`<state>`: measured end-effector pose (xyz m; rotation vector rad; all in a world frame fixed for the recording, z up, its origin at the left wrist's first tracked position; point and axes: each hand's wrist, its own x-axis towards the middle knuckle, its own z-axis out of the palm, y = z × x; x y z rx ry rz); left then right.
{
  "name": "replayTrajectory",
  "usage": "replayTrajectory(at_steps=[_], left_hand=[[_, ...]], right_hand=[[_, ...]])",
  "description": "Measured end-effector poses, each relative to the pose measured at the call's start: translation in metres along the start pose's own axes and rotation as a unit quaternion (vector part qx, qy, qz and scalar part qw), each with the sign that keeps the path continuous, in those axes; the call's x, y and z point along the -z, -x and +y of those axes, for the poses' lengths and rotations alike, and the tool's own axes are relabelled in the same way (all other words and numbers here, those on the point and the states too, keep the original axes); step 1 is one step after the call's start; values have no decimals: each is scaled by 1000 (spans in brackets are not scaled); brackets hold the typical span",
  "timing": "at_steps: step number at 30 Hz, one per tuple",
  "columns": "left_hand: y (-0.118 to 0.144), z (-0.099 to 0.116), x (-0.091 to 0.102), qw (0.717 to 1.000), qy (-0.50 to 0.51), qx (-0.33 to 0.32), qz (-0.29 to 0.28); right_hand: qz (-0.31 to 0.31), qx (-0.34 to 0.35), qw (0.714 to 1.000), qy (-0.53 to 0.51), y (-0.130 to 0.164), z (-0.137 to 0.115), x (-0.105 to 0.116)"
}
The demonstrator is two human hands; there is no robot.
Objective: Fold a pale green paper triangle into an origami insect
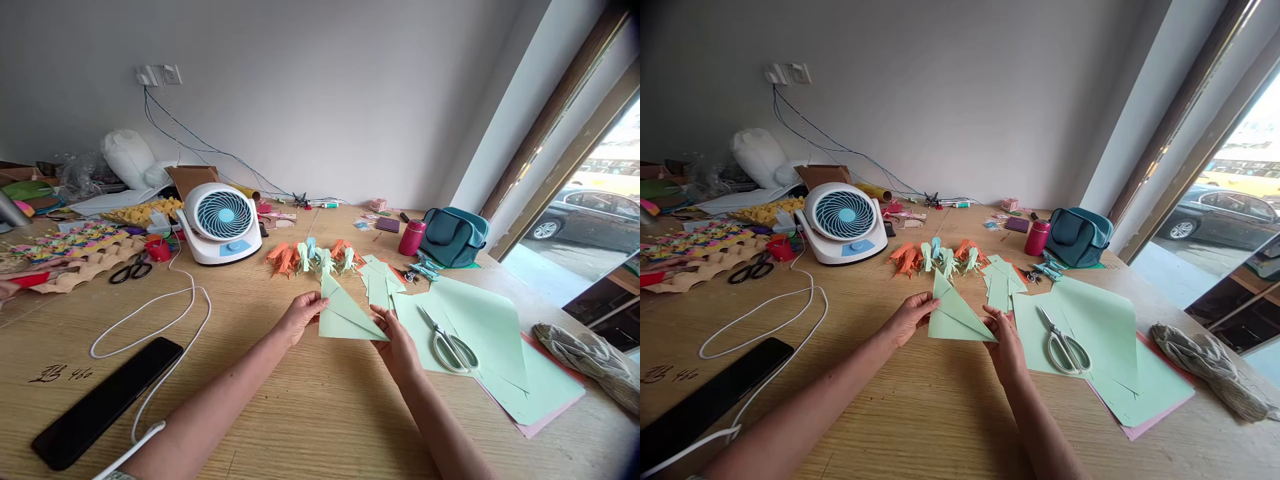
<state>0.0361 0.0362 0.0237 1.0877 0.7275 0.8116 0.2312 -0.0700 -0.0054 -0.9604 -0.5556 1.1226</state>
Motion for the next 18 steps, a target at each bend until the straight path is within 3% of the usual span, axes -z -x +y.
replayTrajectory(at_steps=[4,10,14,18], left_hand=[[-2,-1,1,999,40,8,-7],[1,-3,-4,994,94,36,-45],[10,-12,-16,978,137,93,-123],[18,-27,-28,960,149,157,-178]], right_hand=[[-19,-8,998,-55,-4,3,2],[-77,-1,995,57,3,6,-5],[-129,27,983,128,6,12,-9],[-158,29,980,116,7,14,-13]])
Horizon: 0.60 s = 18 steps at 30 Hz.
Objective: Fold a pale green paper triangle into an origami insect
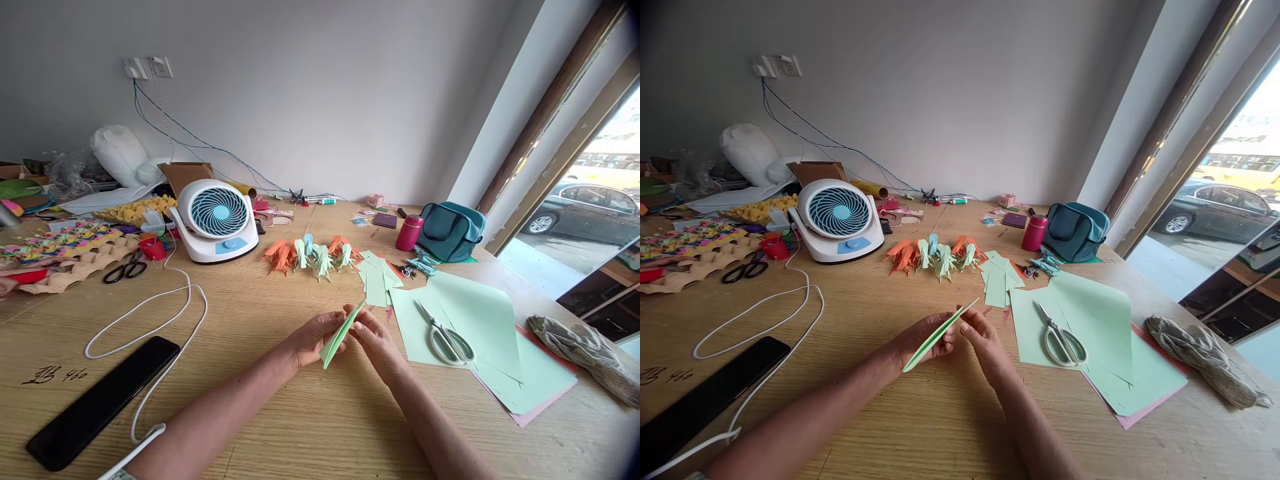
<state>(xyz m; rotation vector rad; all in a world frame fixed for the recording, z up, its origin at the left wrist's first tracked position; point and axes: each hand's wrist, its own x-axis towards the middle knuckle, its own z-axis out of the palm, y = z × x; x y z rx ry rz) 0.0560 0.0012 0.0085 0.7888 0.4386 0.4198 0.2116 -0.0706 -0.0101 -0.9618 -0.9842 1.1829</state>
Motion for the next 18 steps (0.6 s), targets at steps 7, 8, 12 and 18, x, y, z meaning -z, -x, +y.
replayTrajectory(at_steps=[7,8,12,18], left_hand=[[3,6,0,994,-89,57,-10],[6,12,1,989,-145,42,-1],[15,32,1,975,-214,-17,60],[15,26,-5,934,-354,-34,24]], right_hand=[[-1,9,998,-57,3,-10,-5],[18,24,998,-48,2,-11,-3],[90,51,995,0,-2,-15,9],[105,58,992,38,-6,-16,14]])
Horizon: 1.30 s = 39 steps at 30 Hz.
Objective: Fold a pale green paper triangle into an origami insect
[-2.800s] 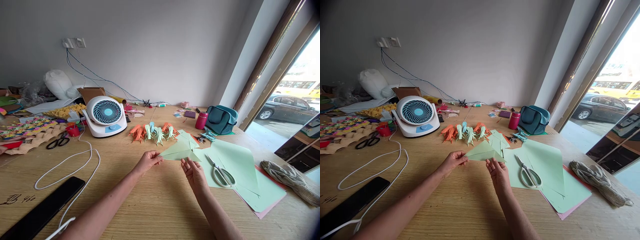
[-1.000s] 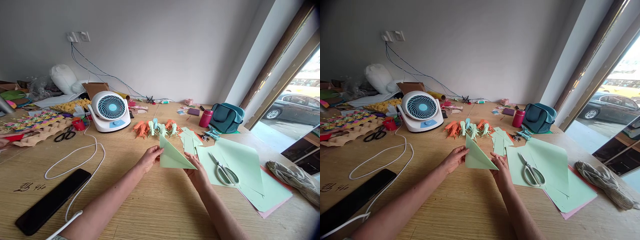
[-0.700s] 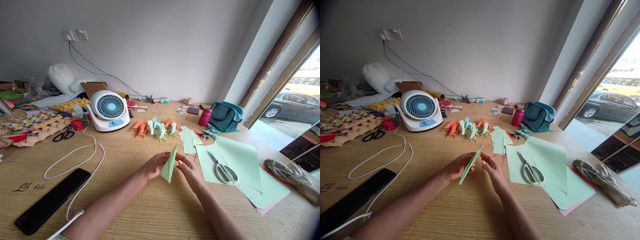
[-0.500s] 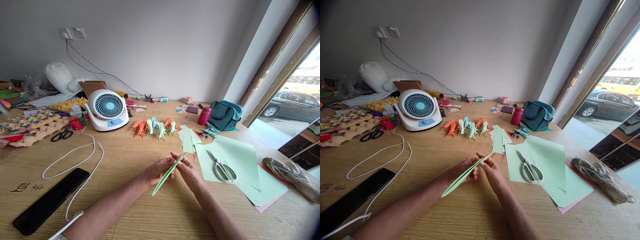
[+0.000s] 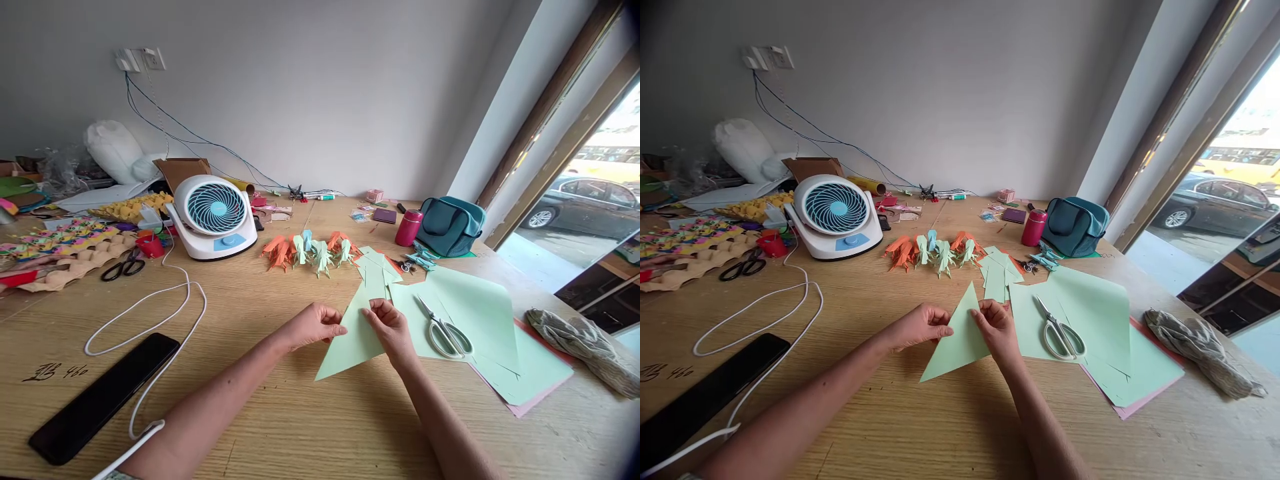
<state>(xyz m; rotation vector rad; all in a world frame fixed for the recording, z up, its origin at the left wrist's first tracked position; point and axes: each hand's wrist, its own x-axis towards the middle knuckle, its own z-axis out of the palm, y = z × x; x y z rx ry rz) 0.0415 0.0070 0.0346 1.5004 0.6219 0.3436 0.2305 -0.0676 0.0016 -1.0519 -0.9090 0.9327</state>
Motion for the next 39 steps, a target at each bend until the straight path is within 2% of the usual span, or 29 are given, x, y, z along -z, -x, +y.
replayTrajectory(at_steps=[5,9,12,17,26,30,39], left_hand=[[-7,-9,-1,994,-7,-17,105],[-8,-8,3,989,8,-34,147],[-7,-7,3,988,3,-39,150],[-5,-6,2,991,-5,-39,131],[0,3,-1,986,-62,-38,147],[0,2,-1,984,-82,-51,152],[-1,-1,0,977,-102,-86,164]], right_hand=[[-46,-9,999,7,5,-5,-2],[-63,-38,997,18,6,-2,-3],[-55,-66,996,33,6,3,-4],[-39,-70,996,31,6,6,-5],[-65,-81,994,28,5,3,1],[-75,-80,993,31,4,1,-2],[-53,-71,995,51,5,7,-7]])
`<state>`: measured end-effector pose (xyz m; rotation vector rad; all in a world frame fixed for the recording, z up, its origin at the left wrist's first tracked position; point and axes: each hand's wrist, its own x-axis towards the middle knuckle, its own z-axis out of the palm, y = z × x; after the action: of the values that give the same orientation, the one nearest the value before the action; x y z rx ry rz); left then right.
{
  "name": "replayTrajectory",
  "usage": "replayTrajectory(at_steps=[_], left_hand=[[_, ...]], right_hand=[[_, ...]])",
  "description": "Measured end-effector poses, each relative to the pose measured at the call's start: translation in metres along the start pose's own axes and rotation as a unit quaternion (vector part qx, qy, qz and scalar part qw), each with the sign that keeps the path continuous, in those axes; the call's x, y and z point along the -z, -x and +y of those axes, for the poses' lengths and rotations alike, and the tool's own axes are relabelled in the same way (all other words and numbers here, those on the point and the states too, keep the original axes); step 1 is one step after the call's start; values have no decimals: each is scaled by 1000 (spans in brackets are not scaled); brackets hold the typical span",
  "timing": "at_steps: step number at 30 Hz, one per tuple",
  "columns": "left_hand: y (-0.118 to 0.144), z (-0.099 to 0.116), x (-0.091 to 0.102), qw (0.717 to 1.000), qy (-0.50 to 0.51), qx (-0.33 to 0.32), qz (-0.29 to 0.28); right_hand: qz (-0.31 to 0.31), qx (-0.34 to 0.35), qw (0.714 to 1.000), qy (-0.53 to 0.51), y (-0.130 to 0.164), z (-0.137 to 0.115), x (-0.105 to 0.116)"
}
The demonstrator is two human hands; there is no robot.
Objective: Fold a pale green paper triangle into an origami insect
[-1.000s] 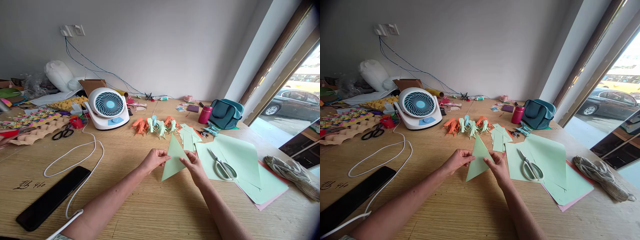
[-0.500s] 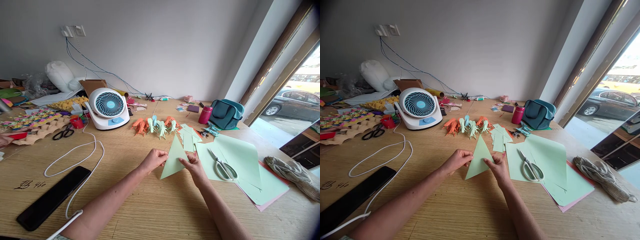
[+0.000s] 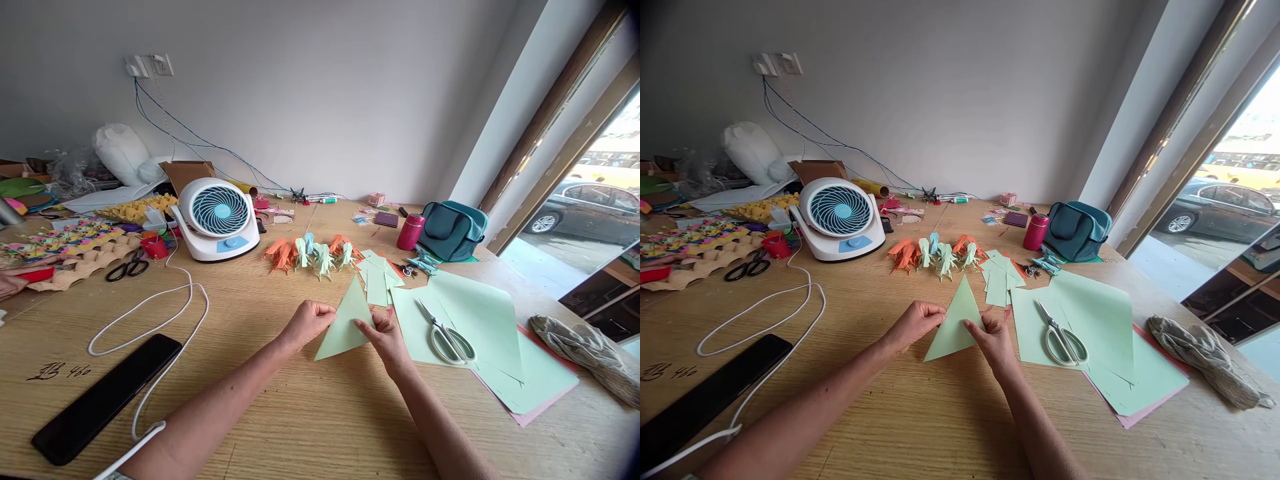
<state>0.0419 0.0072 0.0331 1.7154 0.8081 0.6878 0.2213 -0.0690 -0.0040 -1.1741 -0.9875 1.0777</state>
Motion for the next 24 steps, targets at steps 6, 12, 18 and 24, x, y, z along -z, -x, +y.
replayTrajectory(at_steps=[6,12,18,24], left_hand=[[-1,-4,-2,1000,22,3,10],[-2,-8,-4,998,57,27,13],[0,-6,-6,995,86,47,7],[1,-2,-8,991,113,73,10]], right_hand=[[-4,6,1000,1,0,6,-1],[15,22,999,29,0,12,-1],[20,26,999,32,-1,12,-2],[20,34,999,36,0,13,-2]])
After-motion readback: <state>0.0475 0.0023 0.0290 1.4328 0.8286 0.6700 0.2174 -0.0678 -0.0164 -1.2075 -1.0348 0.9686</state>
